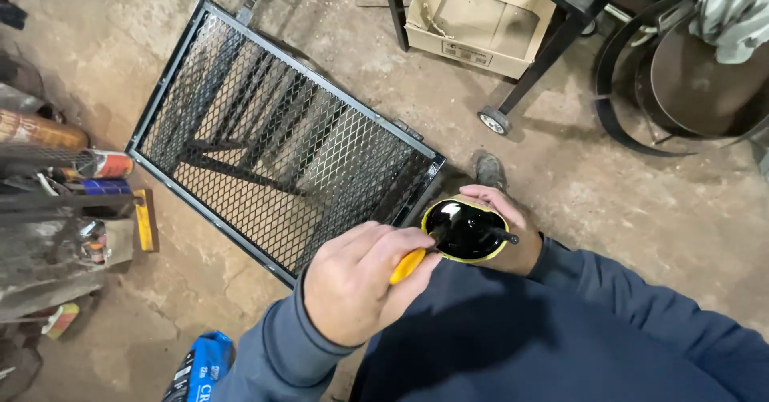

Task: The recorder is painting the edges and surfaces of several metal mesh panels with black paint using a brush.

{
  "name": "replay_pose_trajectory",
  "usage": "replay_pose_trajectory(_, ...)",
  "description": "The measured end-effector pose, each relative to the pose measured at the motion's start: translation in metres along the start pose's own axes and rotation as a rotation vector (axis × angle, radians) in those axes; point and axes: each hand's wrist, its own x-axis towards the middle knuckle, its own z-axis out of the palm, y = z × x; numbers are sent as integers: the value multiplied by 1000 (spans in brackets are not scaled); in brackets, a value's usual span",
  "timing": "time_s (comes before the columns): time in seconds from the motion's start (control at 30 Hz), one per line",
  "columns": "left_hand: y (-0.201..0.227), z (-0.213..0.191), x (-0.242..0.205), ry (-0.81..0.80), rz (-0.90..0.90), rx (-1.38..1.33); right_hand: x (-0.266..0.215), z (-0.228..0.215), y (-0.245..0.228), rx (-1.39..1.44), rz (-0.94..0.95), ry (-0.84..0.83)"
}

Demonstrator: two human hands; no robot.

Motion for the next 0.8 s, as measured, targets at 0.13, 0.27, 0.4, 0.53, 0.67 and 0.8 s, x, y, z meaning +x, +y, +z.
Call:
replay_pose_trajectory(0.13,-2,6,-1,-42,18,54,0,2,-10,30,-21,20)
replay_pose_trajectory(0.27,-6,11,-4,-16,34,73,-2,6,-15,10,-15,20)
replay_pose_trajectory(0.4,-10,11,-7,-19,10,41,-2,7,-12,73,-23,13)
replay_pose_trajectory(0.53,-13,13,-9,-22,9,44,1,7,-17,70,-3,-3)
replay_pose_trajectory(0.67,-14,12,-9,0,17,40,5,7,-19,62,-49,-18)
replay_pose_trajectory(0.8,-16,12,-11,-28,-6,47,7,5,-20,29,-21,-33)
